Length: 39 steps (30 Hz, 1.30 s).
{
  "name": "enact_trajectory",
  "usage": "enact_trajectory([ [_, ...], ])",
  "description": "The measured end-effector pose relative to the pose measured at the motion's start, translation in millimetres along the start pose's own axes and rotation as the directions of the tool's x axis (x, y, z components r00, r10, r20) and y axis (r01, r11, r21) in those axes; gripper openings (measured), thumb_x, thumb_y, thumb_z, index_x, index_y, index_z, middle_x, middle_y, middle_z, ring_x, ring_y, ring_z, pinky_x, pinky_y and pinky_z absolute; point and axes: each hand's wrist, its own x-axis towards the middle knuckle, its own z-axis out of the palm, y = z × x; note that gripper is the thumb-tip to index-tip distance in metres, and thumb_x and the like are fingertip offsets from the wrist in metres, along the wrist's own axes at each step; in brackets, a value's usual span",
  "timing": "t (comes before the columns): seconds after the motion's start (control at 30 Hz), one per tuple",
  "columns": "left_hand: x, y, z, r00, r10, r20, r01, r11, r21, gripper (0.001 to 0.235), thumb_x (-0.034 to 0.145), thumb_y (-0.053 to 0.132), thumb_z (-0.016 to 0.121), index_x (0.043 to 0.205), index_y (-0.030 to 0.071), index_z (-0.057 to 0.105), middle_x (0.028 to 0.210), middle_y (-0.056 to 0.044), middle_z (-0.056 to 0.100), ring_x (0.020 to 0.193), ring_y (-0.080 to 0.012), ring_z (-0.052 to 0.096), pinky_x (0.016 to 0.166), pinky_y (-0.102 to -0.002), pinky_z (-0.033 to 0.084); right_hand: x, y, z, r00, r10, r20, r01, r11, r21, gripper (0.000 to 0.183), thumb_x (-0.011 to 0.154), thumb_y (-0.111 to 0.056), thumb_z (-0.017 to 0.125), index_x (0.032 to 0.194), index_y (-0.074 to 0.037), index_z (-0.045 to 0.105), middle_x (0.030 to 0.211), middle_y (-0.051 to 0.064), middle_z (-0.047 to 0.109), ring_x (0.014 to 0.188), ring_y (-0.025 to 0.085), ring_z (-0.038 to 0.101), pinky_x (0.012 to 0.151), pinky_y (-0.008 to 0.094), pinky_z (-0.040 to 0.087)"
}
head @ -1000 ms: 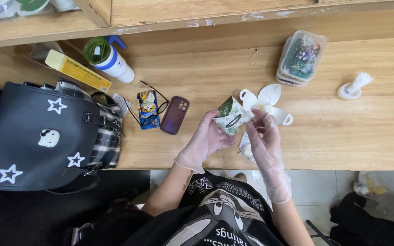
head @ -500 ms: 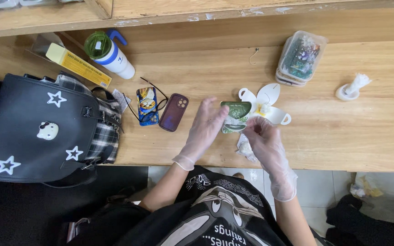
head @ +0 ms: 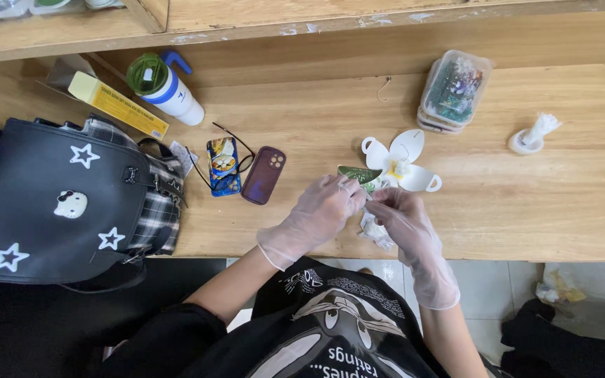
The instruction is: Packaging small items into decorative paper boxes while wearing protective gloves.
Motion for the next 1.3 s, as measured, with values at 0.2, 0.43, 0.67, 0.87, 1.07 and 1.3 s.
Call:
enact_trajectory([
  [0.2, 4, -6, 1, 0.969, -0.201, 0.141, 0.231, 0.940, -0.251, 0.011, 0.092, 0.016, 0.067, 0.099, 0.007, 0.070, 0.097, -0.011, 0.068, 0.095, -0.0319, 0.067, 0.082, -0.045, 0.053, -13, -19, -4, 0.998, 0.048, 0.044, -0.040, 0.986, -0.162, 0.017, 0.087, -0.018, 0.076, 0.095, -0.004, 0.072, 0.073, -0.001, 0.061, 0.065, 0.008, 0.050, 0.056, 0.026, 0.040],
  [0.43, 11, -14, -20, 0.915, -0.282, 0.289, 0.390, 0.802, -0.452, 0.026, 0.092, 0.017, 0.070, 0.117, 0.016, 0.074, 0.092, -0.012, 0.066, 0.089, -0.0290, 0.067, 0.081, -0.042, 0.053, -27, -31, -9, 0.898, -0.422, 0.125, 0.438, 0.884, -0.164, 0.038, 0.082, -0.015, 0.077, 0.116, -0.003, 0.067, 0.113, 0.010, 0.065, 0.106, 0.019, 0.058, 0.089, 0.032, 0.048],
  [0.67, 14, -12, -30, 0.964, -0.163, 0.210, 0.263, 0.697, -0.667, 0.009, 0.091, 0.010, 0.071, 0.099, 0.008, 0.067, 0.094, -0.005, 0.064, 0.093, -0.0231, 0.066, 0.084, -0.038, 0.054, -32, -54, -4, 0.890, -0.360, 0.281, 0.448, 0.808, -0.383, 0.065, 0.075, -0.014, 0.083, 0.133, -0.005, 0.057, 0.128, 0.013, 0.057, 0.118, 0.029, 0.058, 0.099, 0.039, 0.048],
  [0.87, -5, -23, -40, 0.933, -0.305, 0.191, 0.276, 0.266, -0.924, 0.012, 0.100, 0.017, 0.069, 0.095, 0.009, 0.062, 0.106, -0.001, 0.055, 0.105, -0.0167, 0.057, 0.096, -0.033, 0.049, -24, -23, -24, 0.957, -0.257, 0.134, 0.225, 0.950, 0.218, 0.048, 0.088, -0.015, 0.074, 0.131, -0.006, 0.056, 0.117, 0.006, 0.062, 0.108, 0.017, 0.062, 0.094, 0.033, 0.053],
  [1.07, 2, -11, -32, 0.893, -0.448, -0.034, 0.398, 0.824, -0.403, 0.020, 0.087, 0.024, 0.076, 0.079, 0.008, 0.068, 0.124, -0.007, 0.066, 0.122, -0.0240, 0.057, 0.103, -0.042, 0.042, -26, -24, -18, 0.946, -0.325, 0.016, 0.296, 0.881, 0.369, 0.044, 0.095, -0.017, 0.070, 0.135, -0.006, 0.055, 0.120, 0.005, 0.062, 0.113, 0.013, 0.060, 0.098, 0.029, 0.052],
  [1.3, 17, 25, -32, 0.954, -0.295, -0.051, 0.276, 0.932, -0.234, 0.024, 0.088, 0.019, 0.077, 0.111, 0.013, 0.072, 0.096, -0.008, 0.068, 0.099, -0.0292, 0.065, 0.099, -0.046, 0.046, -25, -24, 2, 0.918, -0.386, -0.093, 0.394, 0.913, 0.106, 0.046, 0.094, -0.017, 0.072, 0.134, -0.003, 0.054, 0.119, 0.008, 0.062, 0.110, 0.013, 0.059, 0.095, 0.029, 0.051],
])
